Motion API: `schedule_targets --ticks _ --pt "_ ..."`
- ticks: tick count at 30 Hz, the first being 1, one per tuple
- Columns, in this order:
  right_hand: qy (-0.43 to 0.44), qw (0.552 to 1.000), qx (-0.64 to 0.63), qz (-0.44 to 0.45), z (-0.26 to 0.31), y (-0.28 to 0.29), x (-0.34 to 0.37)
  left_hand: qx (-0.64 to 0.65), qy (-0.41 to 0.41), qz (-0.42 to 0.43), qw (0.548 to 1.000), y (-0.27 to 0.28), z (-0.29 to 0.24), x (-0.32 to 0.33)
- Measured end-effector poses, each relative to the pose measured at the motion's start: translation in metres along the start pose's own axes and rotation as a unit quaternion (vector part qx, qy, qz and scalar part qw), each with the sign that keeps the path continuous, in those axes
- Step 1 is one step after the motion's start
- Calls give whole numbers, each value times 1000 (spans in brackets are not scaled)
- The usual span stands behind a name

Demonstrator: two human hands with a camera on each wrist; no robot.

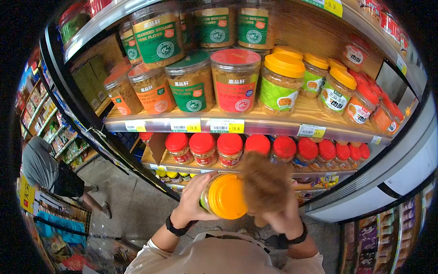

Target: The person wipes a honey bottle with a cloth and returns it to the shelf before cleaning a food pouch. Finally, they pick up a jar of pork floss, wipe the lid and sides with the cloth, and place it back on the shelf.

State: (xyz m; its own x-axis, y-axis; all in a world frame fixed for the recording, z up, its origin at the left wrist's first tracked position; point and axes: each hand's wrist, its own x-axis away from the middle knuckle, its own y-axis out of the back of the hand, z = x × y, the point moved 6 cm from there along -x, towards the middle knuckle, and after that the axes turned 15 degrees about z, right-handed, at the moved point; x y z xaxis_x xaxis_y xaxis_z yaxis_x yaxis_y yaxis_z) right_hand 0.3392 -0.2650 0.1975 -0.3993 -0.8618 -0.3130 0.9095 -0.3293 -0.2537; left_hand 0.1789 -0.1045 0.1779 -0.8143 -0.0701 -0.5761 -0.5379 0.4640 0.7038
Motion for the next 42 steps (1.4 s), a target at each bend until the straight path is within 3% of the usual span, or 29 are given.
schedule_targets --ticks 1,2,6,8,10,12,13,14,17,19,20,22,24,27,29,30,32,37,39,40,42 --pt "65 960 258 85 19 -23 -8 2 -1 2 1000 -1 -2 -2" --pt "123 844 496 163 24 -48 -9 1 13 14 1000 -3 -4 -5" --pt "141 803 567 116 20 -55 -13 8 25 48 999 -11 -7 -6" --pt "110 873 457 133 7 -38 -17 -13 20 47 999 -10 -8 -5" --pt "96 894 419 122 5 -36 -21 -49 -16 63 997 -10 -12 -5" --pt "13 960 268 83 -16 -19 -24 -58 -33 67 995 -9 -14 -6" --pt "-18 974 194 118 -16 -22 -28 -68 -48 73 994 -9 -17 -6" --pt "-18 973 194 120 -16 -20 -28 -68 -47 72 994 -8 -16 -6" --pt "-123 985 -29 115 -42 -3 -16 -21 -43 92 995 -10 -15 -1" --pt "-111 984 -85 114 -71 4 -6 103 -40 60 992 -16 -10 2" --pt "-98 979 -140 110 -79 5 0 102 -38 59 992 -18 -11 4" --pt "-83 986 -72 123 -91 4 8 190 -2 31 981 -21 -5 7" --pt "-53 993 -3 108 -113 13 14 198 -24 -1 980 -23 -3 7" --pt "-36 988 -25 149 -120 6 16 249 -9 -14 968 -20 2 11" --pt "-35 983 -46 175 -119 -4 12 440 62 15 896 -43 21 34" --pt "-36 983 -47 175 -120 -5 13 440 63 15 895 -43 20 37" --pt "-118 968 -128 179 -130 -6 16 625 115 23 772 -55 24 41" --pt "-187 963 -63 182 -110 -10 5 607 115 66 783 -54 21 26" --pt "-227 953 -111 170 -117 -7 4 474 -17 61 878 -34 5 0" --pt "-267 937 -158 158 -122 -6 6 474 -16 59 878 -30 3 -3" --pt "-278 938 -167 124 -123 -4 3 280 -44 118 952 -26 -7 -7"
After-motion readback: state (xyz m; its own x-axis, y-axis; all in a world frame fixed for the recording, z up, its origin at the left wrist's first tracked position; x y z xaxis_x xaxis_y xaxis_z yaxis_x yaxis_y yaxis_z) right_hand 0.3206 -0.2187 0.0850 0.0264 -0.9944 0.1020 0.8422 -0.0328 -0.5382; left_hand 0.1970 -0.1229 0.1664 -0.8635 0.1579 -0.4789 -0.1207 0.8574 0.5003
